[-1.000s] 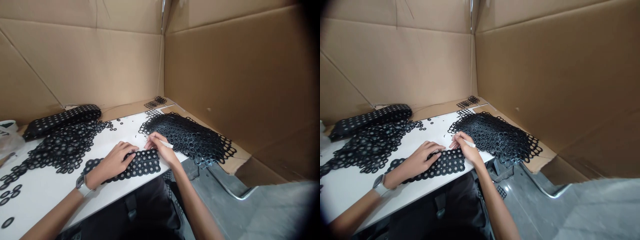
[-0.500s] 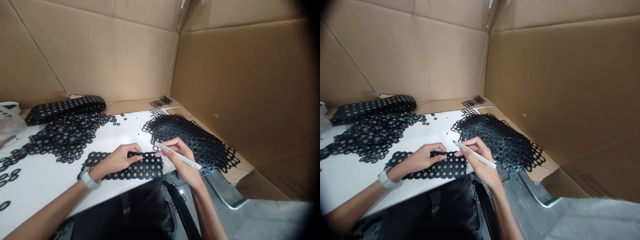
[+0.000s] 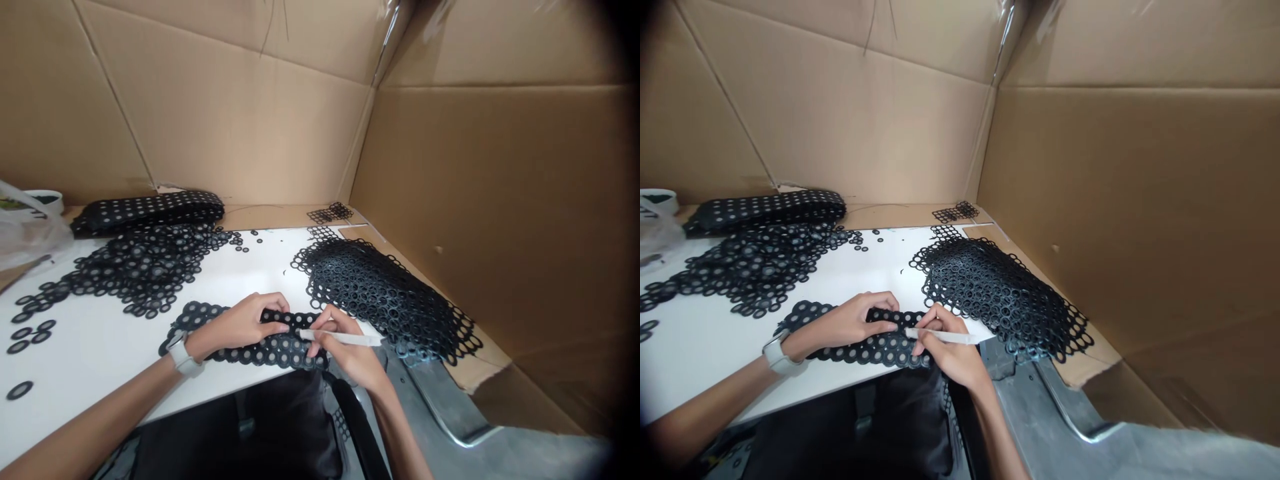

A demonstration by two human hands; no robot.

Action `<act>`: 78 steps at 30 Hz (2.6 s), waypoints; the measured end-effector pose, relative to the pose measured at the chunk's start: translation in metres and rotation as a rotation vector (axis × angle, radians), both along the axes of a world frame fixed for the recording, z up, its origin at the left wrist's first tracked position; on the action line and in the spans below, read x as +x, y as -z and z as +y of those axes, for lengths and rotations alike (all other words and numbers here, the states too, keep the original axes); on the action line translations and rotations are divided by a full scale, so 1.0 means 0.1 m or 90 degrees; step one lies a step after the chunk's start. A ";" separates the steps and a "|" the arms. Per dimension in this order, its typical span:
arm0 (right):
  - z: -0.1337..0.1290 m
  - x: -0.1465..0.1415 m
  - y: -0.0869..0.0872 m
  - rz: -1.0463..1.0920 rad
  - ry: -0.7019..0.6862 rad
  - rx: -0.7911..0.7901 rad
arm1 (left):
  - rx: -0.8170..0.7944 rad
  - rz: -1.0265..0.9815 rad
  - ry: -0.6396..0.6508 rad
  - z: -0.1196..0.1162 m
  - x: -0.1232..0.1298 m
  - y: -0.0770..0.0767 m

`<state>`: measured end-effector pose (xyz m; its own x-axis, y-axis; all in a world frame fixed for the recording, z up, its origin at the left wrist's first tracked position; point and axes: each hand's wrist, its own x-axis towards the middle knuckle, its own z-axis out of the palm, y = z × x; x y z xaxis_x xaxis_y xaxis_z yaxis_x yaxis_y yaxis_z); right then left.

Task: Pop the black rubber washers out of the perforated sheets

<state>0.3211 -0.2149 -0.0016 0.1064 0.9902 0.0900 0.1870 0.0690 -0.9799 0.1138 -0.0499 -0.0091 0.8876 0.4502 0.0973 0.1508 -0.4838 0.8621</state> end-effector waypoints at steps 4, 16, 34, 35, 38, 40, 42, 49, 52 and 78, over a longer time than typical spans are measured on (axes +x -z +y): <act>0.04 -0.07 0.14 0.066 0.000 -0.010 | 0.002 -0.004 -0.022 0.01 -0.01 0.02; 0.05 -0.07 0.21 0.011 0.002 0.005 | -0.030 -0.017 -0.012 0.01 -0.01 0.01; 0.10 -0.20 0.17 -0.120 0.010 0.062 | -0.086 -0.015 -0.050 -0.02 -0.01 -0.07; 0.10 -0.19 0.20 -0.088 0.017 0.066 | -0.086 -0.014 -0.047 -0.02 -0.02 -0.06; 0.09 -0.13 0.24 -0.018 0.048 0.097 | -0.084 -0.019 -0.044 0.00 -0.03 -0.03; 0.09 -0.09 0.26 0.034 0.069 0.102 | -0.087 -0.023 -0.040 0.01 -0.04 -0.02; 0.10 -0.07 0.27 0.079 0.074 0.089 | -0.093 -0.023 -0.031 0.01 -0.05 -0.04; 0.13 -0.15 0.34 -0.146 0.106 0.189 | -0.127 -0.021 -0.003 -0.01 -0.06 -0.09; 0.15 -0.22 0.37 -0.323 0.118 0.254 | -0.153 -0.025 0.016 -0.03 -0.05 -0.07; 0.27 -0.44 0.39 -0.470 0.201 0.189 | 0.321 -0.008 -0.066 -0.10 -0.11 -0.09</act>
